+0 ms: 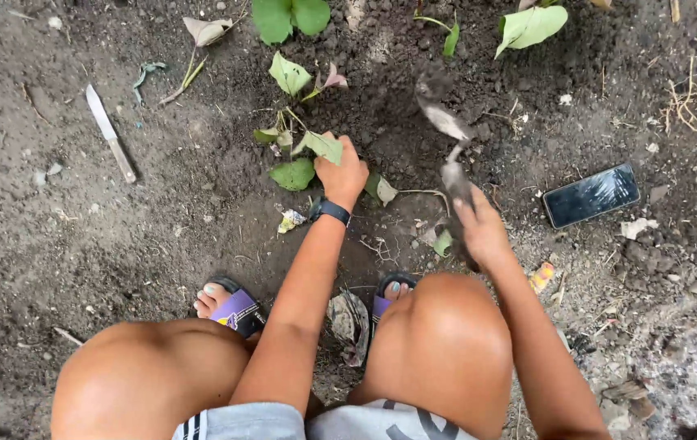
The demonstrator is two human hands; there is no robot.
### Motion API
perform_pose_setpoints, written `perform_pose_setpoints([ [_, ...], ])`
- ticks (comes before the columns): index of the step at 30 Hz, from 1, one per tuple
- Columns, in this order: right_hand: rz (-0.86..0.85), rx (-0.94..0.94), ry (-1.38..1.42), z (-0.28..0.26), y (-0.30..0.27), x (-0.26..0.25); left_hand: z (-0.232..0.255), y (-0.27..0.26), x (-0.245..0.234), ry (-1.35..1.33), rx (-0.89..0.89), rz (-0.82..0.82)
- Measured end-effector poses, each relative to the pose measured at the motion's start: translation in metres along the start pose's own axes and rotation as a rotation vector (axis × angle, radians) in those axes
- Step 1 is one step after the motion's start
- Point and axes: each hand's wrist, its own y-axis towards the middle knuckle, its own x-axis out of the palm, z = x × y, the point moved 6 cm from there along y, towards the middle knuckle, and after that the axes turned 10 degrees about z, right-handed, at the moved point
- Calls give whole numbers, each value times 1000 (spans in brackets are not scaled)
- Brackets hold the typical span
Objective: The person uses a small hand hoe to dig holes in the soil and plants small seedlings one by one. They cover the roots with soil and pat it down to secure the plants.
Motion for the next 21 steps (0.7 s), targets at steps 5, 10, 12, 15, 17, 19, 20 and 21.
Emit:
perform_pose_setpoints([
  [5, -110, -129, -632, 7, 7, 14, 39, -10, -10, 165, 329, 281],
  [10, -67, -142, -424, 76, 116, 104, 35, -26, 56, 139, 414, -50],
  [12, -102, -100, -294, 106, 92, 89, 15, -63, 61, 125, 392, -203],
  [15, -27, 54, 161, 58, 63, 34, 2, -48, 83, 27, 457, -195],
  [17, 22, -6, 16, -25, -5, -1, -2, -49, 85, -44, 406, -164],
  [19, 2, 26, -184, -35, -25, -14, 1, -52, 66, -74, 394, -183],
  [20, -12, 52, -382, -39, -33, -21, 5, -50, 58, -105, 385, -195],
  [21, -19, 55, -382, -38, -26, -8, 5, -52, 58, -101, 381, -200],
])
